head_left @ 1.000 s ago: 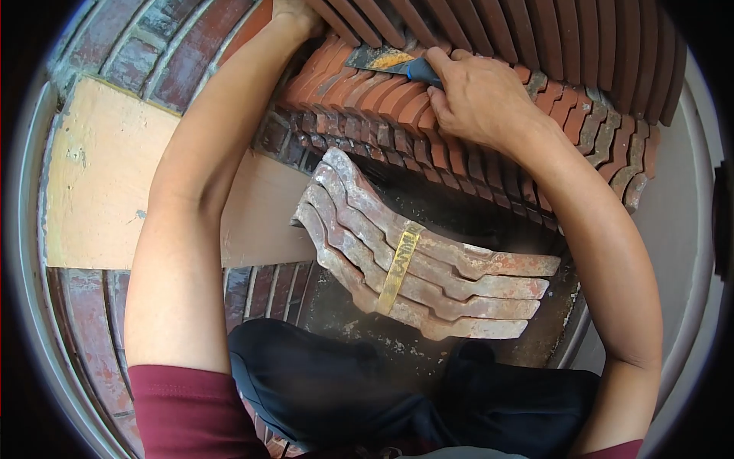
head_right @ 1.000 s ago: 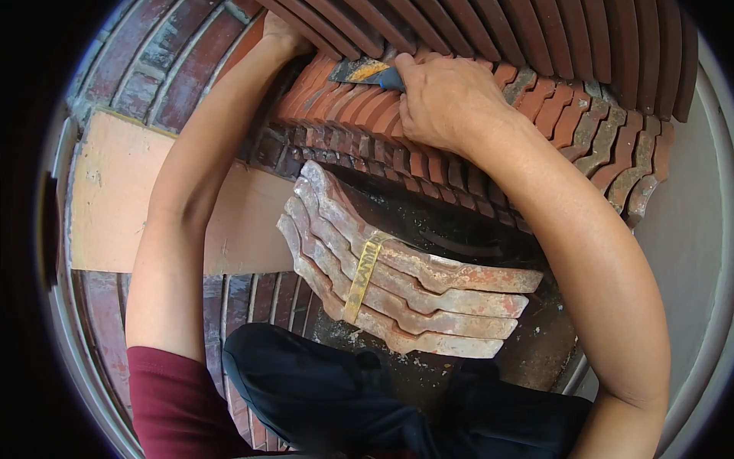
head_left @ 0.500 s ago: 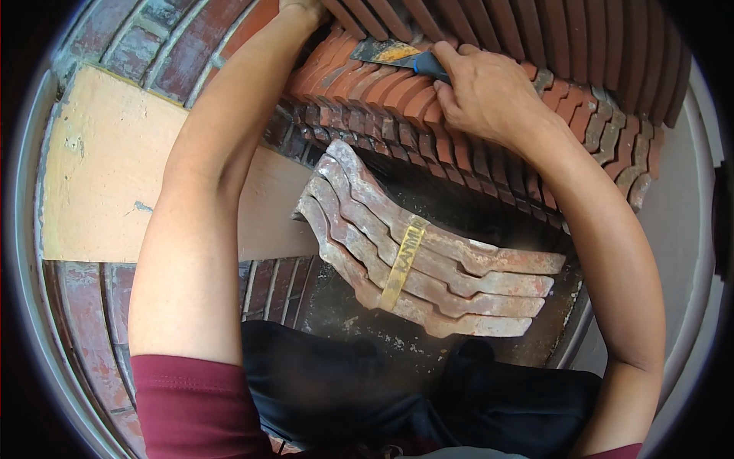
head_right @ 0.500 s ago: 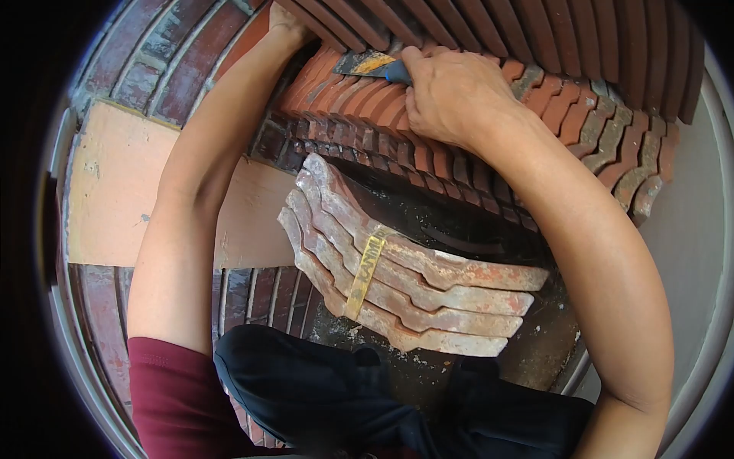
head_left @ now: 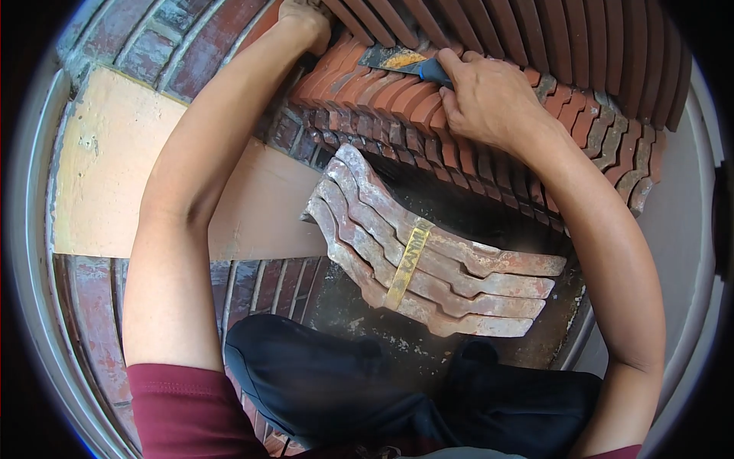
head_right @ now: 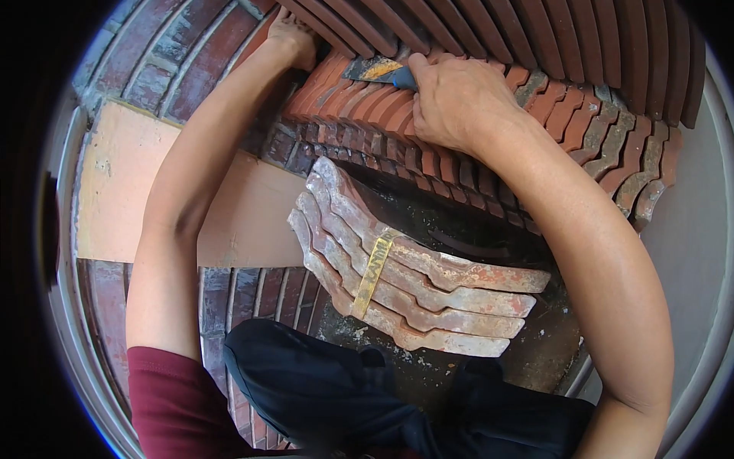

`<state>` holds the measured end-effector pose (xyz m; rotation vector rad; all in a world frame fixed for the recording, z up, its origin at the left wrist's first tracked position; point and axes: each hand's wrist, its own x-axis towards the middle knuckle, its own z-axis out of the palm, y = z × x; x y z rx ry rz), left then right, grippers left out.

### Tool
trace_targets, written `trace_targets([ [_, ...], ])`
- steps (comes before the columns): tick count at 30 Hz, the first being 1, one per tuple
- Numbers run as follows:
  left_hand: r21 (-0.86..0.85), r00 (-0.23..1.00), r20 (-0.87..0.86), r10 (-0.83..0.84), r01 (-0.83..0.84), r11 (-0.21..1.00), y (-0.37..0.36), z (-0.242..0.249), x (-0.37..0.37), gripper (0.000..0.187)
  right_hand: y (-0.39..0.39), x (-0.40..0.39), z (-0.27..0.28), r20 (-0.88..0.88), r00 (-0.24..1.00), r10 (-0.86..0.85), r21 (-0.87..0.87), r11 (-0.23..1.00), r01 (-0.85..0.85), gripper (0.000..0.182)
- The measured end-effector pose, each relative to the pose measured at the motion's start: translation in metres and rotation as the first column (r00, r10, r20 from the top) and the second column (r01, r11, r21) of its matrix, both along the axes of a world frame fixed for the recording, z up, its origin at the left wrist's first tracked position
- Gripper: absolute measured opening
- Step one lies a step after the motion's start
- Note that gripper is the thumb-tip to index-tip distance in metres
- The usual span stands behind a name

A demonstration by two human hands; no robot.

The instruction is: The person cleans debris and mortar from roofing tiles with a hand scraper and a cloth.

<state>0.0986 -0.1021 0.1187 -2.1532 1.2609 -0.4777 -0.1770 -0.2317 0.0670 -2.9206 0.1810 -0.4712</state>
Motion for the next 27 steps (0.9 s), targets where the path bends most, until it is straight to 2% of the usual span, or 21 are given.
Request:
trace_targets([
  [8,0.087,0.992,0.118,-0.041,0.031,0.996,0.011,0.0,-0.005,0.067,0.0,0.0,0.001,0.038,0.999,0.013,-0.022,1.0,-0.012,0.034],
  [27,0.125,0.965,0.211,-0.153,0.128,0.984,0.019,0.004,-0.018,0.076,0.001,0.001,-0.002,-0.003,1.0,0.02,-0.019,1.0,-0.02,0.036],
])
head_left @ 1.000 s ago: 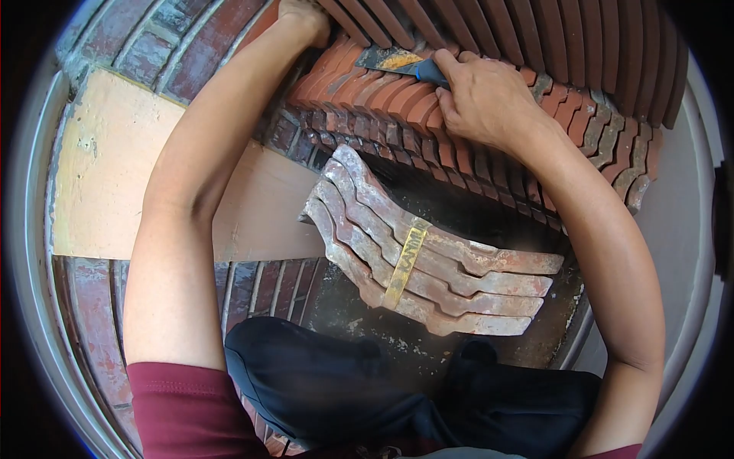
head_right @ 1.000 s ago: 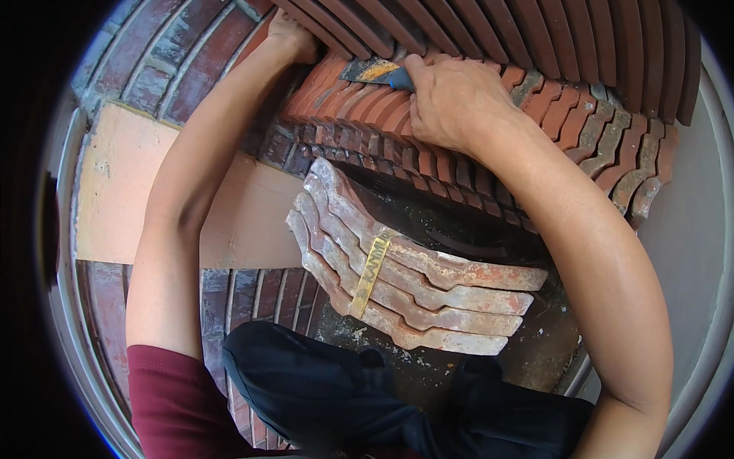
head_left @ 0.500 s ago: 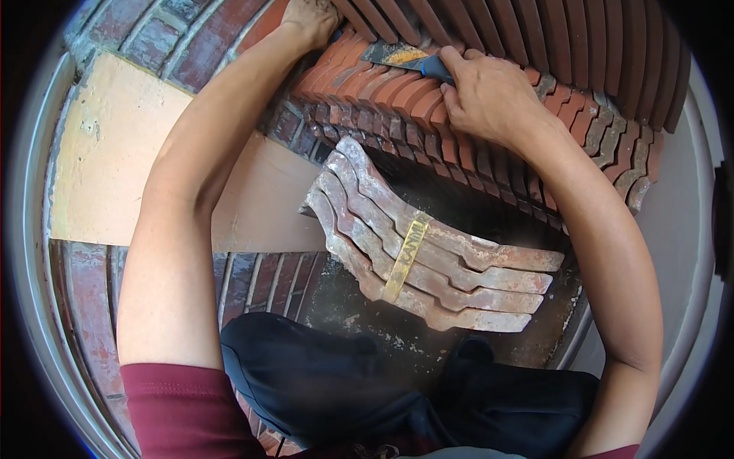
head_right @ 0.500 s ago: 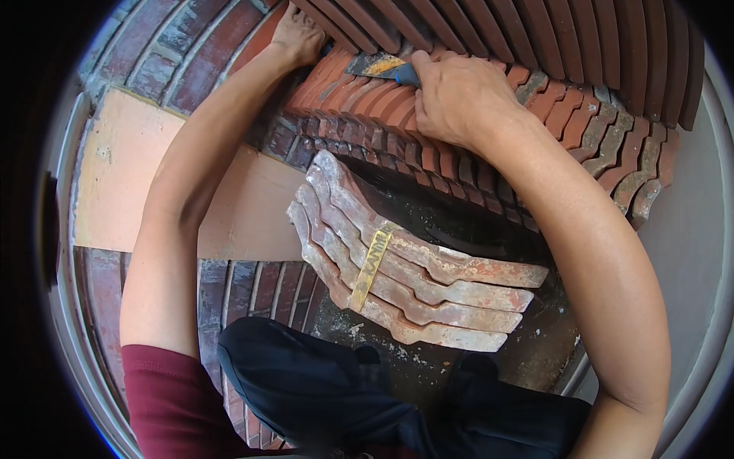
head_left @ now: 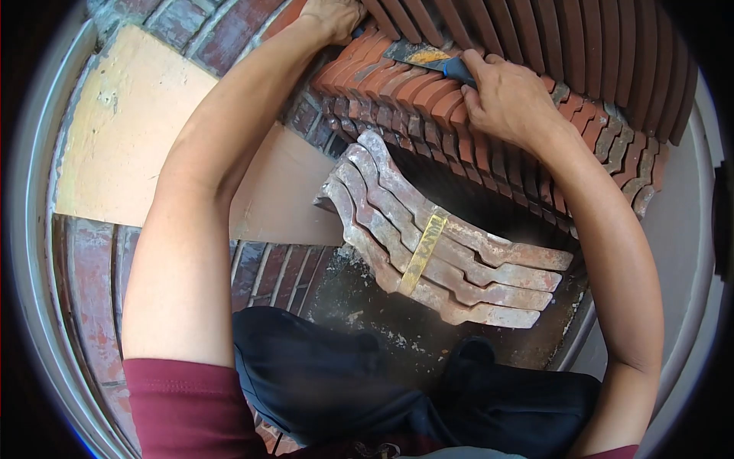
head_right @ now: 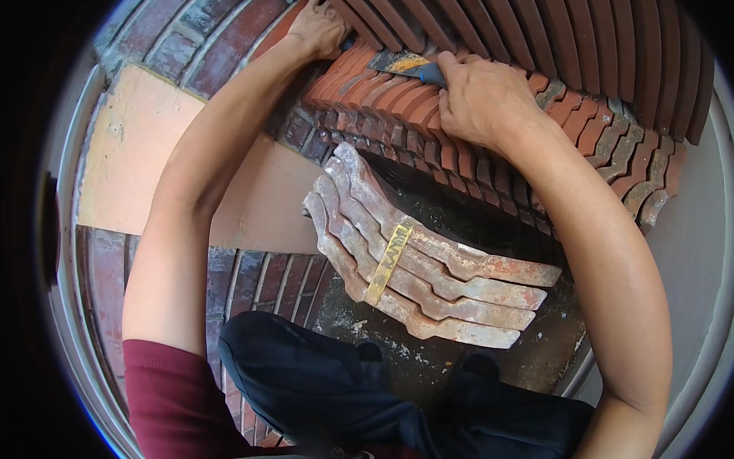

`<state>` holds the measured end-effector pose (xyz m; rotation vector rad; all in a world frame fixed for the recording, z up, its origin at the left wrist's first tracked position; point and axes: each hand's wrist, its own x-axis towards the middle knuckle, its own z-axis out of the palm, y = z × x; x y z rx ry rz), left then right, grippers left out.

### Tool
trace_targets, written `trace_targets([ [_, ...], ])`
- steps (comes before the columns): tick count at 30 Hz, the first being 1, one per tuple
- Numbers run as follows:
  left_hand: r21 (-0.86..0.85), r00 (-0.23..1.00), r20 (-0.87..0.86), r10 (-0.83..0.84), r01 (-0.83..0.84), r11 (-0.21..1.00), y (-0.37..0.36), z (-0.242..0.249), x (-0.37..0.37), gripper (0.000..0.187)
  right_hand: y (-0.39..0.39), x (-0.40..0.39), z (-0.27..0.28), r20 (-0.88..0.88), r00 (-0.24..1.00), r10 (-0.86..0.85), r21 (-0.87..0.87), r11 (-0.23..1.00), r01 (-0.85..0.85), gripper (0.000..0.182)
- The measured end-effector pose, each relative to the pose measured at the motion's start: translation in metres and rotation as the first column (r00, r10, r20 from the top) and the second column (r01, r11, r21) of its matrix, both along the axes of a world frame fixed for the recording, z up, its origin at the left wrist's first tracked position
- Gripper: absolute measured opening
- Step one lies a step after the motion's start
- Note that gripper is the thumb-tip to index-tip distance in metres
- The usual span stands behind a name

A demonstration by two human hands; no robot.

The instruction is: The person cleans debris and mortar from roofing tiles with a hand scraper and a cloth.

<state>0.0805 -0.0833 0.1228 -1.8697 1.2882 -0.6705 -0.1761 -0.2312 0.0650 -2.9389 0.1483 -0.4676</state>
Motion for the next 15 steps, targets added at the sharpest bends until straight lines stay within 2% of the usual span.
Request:
trace_targets([
  [10,0.001,0.999,-0.015,-0.045,0.045,0.999,-0.005,0.007,0.009,0.076,0.001,-0.001,0.005,-0.022,1.0,-0.015,-0.01,1.0,0.015,0.038],
  [12,-0.048,0.992,-0.006,-0.126,0.126,0.991,-0.006,0.001,0.027,0.076,0.001,0.0,0.006,-0.033,0.999,-0.014,-0.014,1.0,0.014,0.038],
  [13,-0.17,0.959,0.045,-0.281,0.285,0.943,-0.003,-0.011,0.045,0.076,0.002,0.0,0.007,-0.041,0.999,-0.012,-0.015,1.0,0.011,0.039],
  [14,-0.161,0.961,0.081,-0.263,0.273,0.948,-0.003,-0.011,0.045,0.081,0.002,0.001,0.007,-0.042,0.999,-0.014,-0.023,1.0,0.013,0.039],
  [15,-0.105,0.983,0.054,-0.174,0.179,0.978,-0.003,-0.005,0.032,0.081,0.003,0.001,0.007,-0.044,0.999,-0.019,-0.027,0.999,0.017,0.039],
])
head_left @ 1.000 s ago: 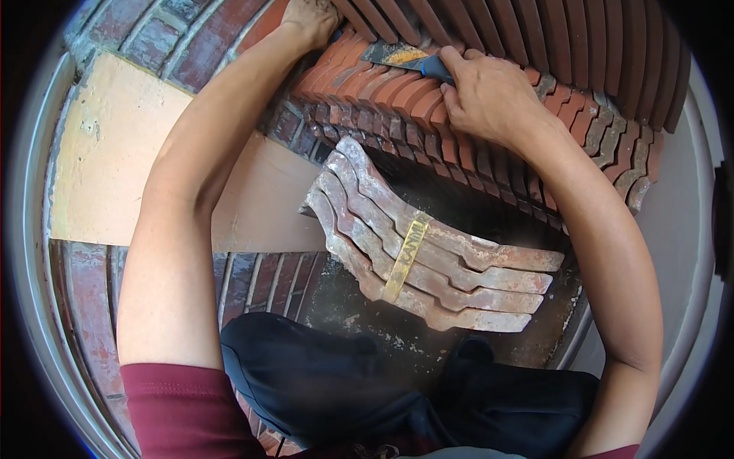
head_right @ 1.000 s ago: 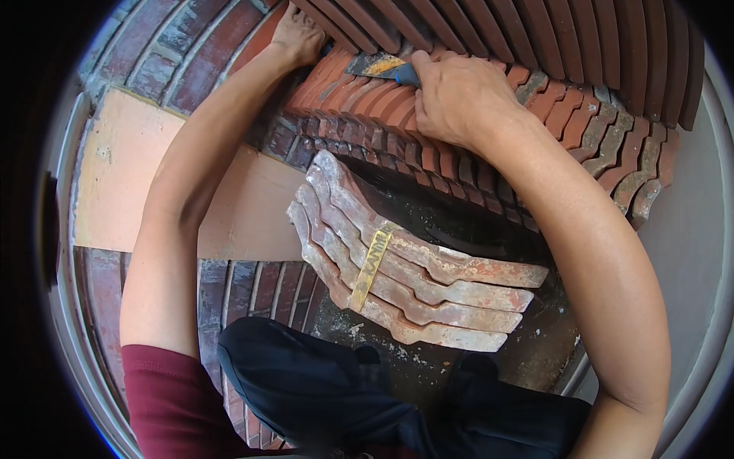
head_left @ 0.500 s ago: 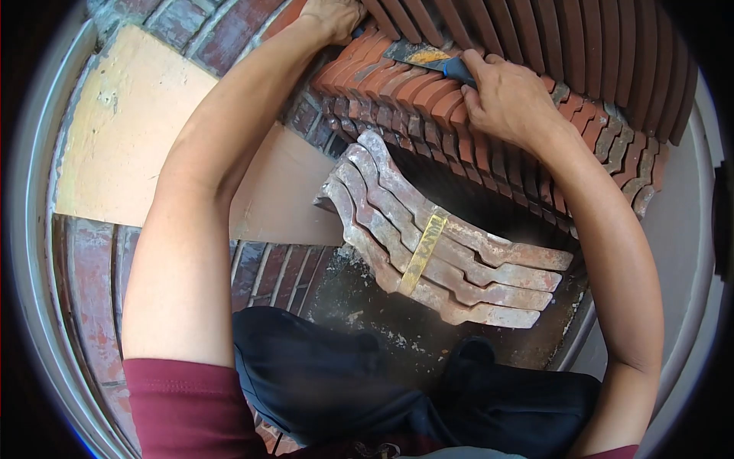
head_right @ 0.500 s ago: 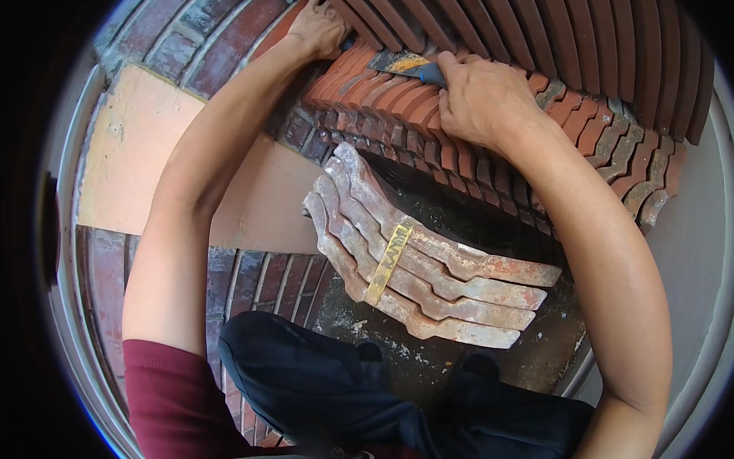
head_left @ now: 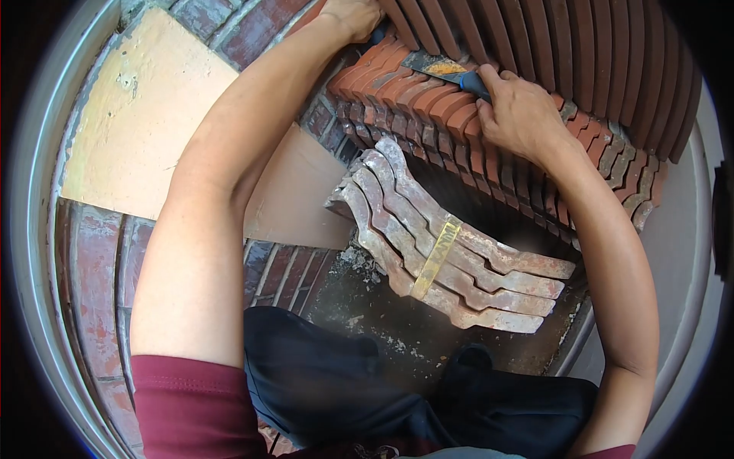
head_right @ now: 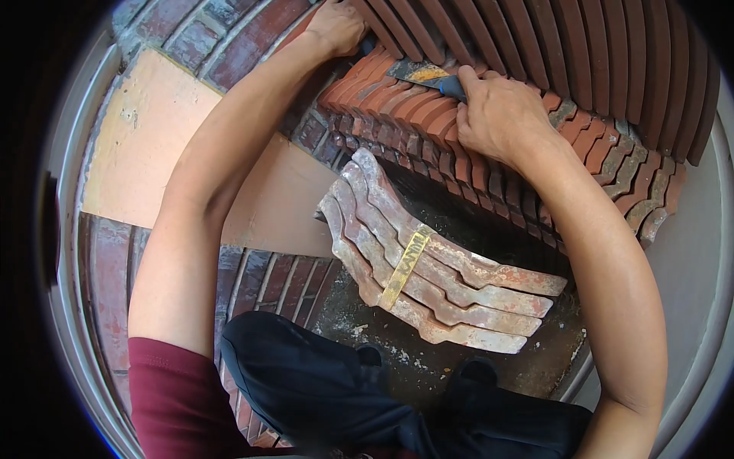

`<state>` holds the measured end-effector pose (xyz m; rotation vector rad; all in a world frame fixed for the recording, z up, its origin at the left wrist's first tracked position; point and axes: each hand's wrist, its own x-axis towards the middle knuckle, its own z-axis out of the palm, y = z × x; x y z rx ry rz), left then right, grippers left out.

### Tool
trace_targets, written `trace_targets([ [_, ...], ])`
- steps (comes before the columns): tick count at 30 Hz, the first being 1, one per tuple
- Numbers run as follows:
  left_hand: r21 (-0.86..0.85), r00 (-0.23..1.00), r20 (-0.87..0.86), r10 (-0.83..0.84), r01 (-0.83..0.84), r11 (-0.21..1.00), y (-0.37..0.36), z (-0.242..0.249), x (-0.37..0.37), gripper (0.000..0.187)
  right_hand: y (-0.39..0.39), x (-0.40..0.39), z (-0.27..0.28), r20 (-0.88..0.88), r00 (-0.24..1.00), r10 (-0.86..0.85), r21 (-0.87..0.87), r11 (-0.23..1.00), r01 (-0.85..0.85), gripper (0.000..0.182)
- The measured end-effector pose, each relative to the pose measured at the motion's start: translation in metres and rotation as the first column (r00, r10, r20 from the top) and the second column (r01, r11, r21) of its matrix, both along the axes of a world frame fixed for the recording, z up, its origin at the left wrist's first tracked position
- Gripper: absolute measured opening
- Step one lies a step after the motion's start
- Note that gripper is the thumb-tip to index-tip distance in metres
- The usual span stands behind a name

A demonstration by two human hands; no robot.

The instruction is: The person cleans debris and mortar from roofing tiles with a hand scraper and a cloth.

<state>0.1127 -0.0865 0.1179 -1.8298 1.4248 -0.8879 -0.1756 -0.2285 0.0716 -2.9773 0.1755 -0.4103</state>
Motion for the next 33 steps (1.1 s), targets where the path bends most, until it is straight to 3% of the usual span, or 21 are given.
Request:
trace_targets([
  [2,0.122,0.981,-0.013,0.191,-0.188,0.975,-0.001,0.013,-0.022,0.082,0.001,-0.001,0.0,-0.005,1.0,-0.007,-0.004,1.0,0.007,0.04],
  [8,0.187,0.938,0.075,0.34,-0.348,0.919,0.0,0.009,-0.034,0.068,0.0,0.0,0.001,-0.017,1.0,-0.012,-0.01,1.0,0.011,0.039],
  [14,0.271,0.919,-0.109,0.38,-0.34,0.9,-0.001,0.007,-0.021,0.054,-0.001,-0.001,0.002,-0.025,1.0,0.007,-0.009,1.0,-0.007,0.038],
  [17,0.412,0.885,-0.048,0.463,-0.405,0.816,0.007,0.004,-0.029,0.058,-0.001,-0.001,0.001,-0.019,1.0,0.011,-0.002,1.0,-0.011,0.038],
  [21,0.326,0.853,-0.095,0.514,-0.461,0.825,0.022,0.011,-0.077,0.045,0.0,0.001,-0.001,-0.016,1.0,0.011,-0.005,1.0,-0.012,0.039],
  [24,0.338,0.757,-0.223,0.614,-0.531,0.777,0.022,0.028,-0.11,0.04,0.0,0.001,-0.001,-0.011,1.0,0.008,-0.012,1.0,-0.008,0.04],
  [30,0.083,0.829,-0.376,0.414,-0.415,0.906,0.072,0.026,-0.143,0.023,0.003,0.003,0.004,-0.027,1.0,0.013,-0.01,1.0,-0.013,0.043],
  [32,0.157,0.765,-0.48,0.43,-0.407,0.9,0.085,0.037,-0.175,0.019,0.005,0.004,0.006,-0.042,0.999,0.007,-0.022,1.0,-0.008,0.043],
  [33,0.103,0.761,-0.541,0.358,-0.363,0.926,0.096,0.03,-0.183,0.02,0.005,0.003,0.009,-0.056,0.998,0.005,-0.022,1.0,-0.006,0.043],
])
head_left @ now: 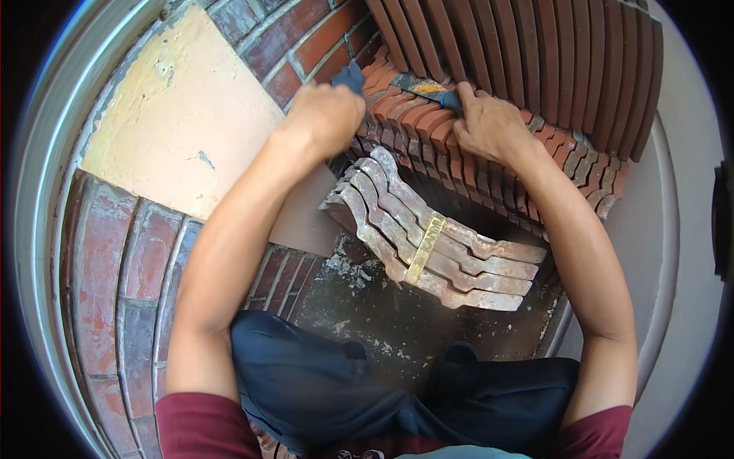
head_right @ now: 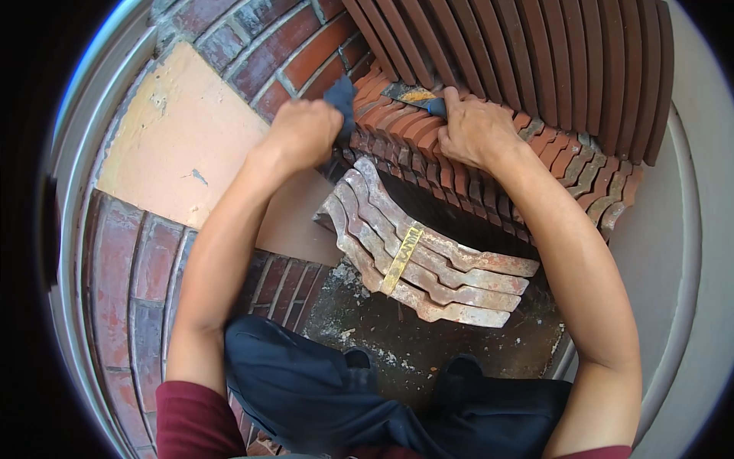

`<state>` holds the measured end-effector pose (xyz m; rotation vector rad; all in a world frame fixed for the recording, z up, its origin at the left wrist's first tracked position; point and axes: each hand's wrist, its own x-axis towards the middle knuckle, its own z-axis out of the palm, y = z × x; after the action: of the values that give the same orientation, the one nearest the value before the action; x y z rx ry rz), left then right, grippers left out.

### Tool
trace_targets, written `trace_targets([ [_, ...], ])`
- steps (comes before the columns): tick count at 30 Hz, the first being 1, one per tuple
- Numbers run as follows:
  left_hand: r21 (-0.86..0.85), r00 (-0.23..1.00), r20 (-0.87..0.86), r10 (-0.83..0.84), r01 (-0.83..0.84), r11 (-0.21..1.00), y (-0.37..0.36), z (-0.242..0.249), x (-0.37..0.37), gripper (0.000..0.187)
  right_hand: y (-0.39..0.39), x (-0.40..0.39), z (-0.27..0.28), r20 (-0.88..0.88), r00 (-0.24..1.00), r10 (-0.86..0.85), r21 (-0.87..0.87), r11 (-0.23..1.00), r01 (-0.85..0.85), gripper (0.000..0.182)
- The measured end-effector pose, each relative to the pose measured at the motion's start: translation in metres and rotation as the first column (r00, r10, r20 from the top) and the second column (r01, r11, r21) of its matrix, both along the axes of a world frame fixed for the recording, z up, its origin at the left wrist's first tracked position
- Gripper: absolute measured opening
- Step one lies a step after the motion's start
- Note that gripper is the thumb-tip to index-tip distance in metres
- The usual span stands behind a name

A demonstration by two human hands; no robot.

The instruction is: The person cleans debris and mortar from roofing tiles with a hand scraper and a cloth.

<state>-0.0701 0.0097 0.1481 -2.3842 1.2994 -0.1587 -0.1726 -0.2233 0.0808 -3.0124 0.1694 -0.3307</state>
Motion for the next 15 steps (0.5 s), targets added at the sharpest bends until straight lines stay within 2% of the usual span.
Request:
trace_targets([
  [3,-0.192,0.984,-0.122,-0.132,0.107,0.975,0.015,-0.024,-0.018,0.02,-0.005,0.0,0.006,0.013,0.998,0.055,0.065,0.996,-0.055,0.043],
  [7,-0.504,0.945,-0.121,-0.303,0.204,0.839,0.008,-0.047,-0.023,0.022,0.002,-0.004,0.025,0.038,0.983,0.177,0.119,0.976,-0.181,0.045],
  [8,-0.537,0.938,-0.193,-0.287,0.143,0.831,0.007,-0.048,-0.022,0.02,0.004,-0.004,0.028,0.036,0.982,0.183,0.111,0.976,-0.186,0.046],
  [12,-0.8,0.934,-0.156,-0.321,0.071,0.596,0.006,-0.08,-0.028,0.017,0.012,-0.007,0.018,0.083,0.982,0.17,0.073,0.982,-0.176,0.043],
  [15,-0.838,0.931,-0.182,-0.315,0.021,0.546,0.008,-0.087,-0.027,0.017,0.014,-0.01,0.004,0.093,0.976,0.195,0.056,0.978,-0.201,0.043],
])
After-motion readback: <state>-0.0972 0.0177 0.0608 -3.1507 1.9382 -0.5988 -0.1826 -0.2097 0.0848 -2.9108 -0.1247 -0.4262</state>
